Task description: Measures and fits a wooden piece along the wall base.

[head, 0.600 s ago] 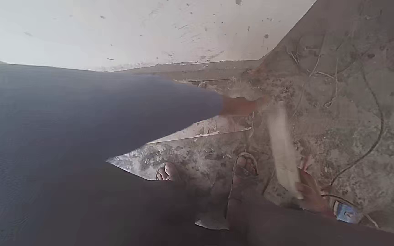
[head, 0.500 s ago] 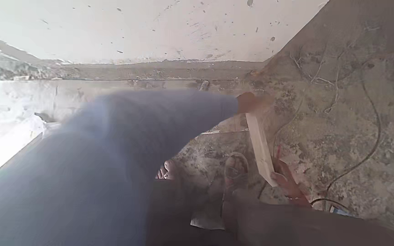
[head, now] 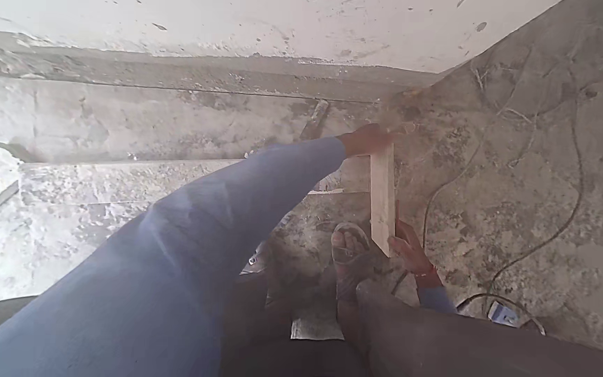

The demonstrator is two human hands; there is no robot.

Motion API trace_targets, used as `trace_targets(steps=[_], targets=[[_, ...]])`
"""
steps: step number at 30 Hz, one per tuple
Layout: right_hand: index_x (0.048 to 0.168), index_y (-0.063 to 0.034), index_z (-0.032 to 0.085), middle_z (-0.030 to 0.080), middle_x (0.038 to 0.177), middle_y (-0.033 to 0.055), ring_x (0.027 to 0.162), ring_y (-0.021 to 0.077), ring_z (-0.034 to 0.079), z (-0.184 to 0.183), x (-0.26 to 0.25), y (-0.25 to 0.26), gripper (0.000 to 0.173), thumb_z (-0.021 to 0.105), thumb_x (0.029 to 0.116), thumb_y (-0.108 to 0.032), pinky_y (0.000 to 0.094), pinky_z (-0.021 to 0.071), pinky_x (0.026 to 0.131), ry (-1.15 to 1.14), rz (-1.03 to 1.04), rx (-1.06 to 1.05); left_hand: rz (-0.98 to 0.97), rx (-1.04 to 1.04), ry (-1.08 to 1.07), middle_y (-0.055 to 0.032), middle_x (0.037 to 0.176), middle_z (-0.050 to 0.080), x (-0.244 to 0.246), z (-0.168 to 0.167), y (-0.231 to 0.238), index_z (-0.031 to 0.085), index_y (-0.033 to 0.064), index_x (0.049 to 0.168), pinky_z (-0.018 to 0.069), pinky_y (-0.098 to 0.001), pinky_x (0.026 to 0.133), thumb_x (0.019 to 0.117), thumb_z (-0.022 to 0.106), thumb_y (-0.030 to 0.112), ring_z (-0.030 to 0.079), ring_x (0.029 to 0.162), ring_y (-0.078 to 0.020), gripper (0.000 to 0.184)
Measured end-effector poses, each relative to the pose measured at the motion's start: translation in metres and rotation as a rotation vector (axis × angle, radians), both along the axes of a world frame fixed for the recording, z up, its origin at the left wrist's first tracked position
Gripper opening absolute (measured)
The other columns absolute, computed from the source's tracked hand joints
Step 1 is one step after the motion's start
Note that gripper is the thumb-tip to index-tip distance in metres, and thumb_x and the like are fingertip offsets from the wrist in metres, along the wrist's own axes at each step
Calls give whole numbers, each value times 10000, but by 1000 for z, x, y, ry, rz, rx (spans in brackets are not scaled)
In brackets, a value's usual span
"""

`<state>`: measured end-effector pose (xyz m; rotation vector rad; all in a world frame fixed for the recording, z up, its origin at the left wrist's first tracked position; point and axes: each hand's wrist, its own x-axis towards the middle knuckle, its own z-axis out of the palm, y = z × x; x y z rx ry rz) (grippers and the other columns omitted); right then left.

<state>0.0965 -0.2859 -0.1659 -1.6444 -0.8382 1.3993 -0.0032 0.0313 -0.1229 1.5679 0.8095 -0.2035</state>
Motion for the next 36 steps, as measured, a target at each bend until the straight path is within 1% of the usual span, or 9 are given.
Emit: trace_targets(steps=[3,6,8,14,20,24,28,32,36], targets=[[1383,113,488,716,1215,106,1066,130,710,1,7,6,1000,734,799,-660,323,600,923,49,53,34,95,-152,-11,-263,1239,634,-7,-8,1,558,-69,1320,515,-515,996,999,602,533,648,1123,-334,684],[1331,89,538,733,1151,65,1020,97,712,-1,6,5,939,711,809,-672,300,601,895,22,37,52,154,-169,9,-234,1186,669,-9,-16,0,601,-47,1276,544,-503,963,926,689,573,676,1077,-311,718],[1313,72,552,742,1115,44,986,85,716,-6,4,3,926,706,806,-688,295,607,872,18,13,75,170,-143,20,-224,1121,678,-10,-16,-1,620,-53,1225,547,-498,925,913,702,579,679,1013,-300,710],[1405,131,456,720,1199,76,1051,79,704,-7,-2,3,1030,687,824,-687,292,592,929,-15,-5,128,170,-92,27,-185,982,681,-12,-13,-2,658,-50,1099,549,-464,832,896,706,606,658,854,-247,688],[1351,120,514,735,1153,50,1016,52,707,-6,-6,3,1022,688,808,-728,264,597,900,-32,-20,131,206,-158,32,-193,1034,697,-8,-21,0,639,-42,1187,565,-468,867,868,753,583,688,910,-264,711],[1265,77,581,749,1069,29,955,63,718,-10,-4,2,927,691,807,-721,278,609,853,-34,-23,145,182,-95,24,-166,945,691,-8,-18,0,677,-26,1081,561,-443,776,895,737,556,666,812,-236,614],[1286,74,574,746,1099,24,982,60,714,-9,-4,3,919,696,815,-705,282,604,875,-21,-15,154,179,-111,28,-171,999,707,-10,-12,0,677,-12,1127,566,-465,830,888,733,577,688,881,-253,638],[1220,48,611,754,1045,24,946,75,723,-11,-5,4,854,714,807,-691,293,615,838,-10,-28,165,201,-126,33,-175,1007,696,-10,-16,0,655,-18,1170,565,-456,823,874,754,570,680,881,-251,665],[1277,99,570,746,1089,54,978,82,720,-11,-4,5,939,698,812,-707,299,609,873,-25,-7,168,211,-140,26,-185,1028,696,-9,-15,0,660,-15,1164,561,-466,839,881,761,541,680,907,-260,632]])
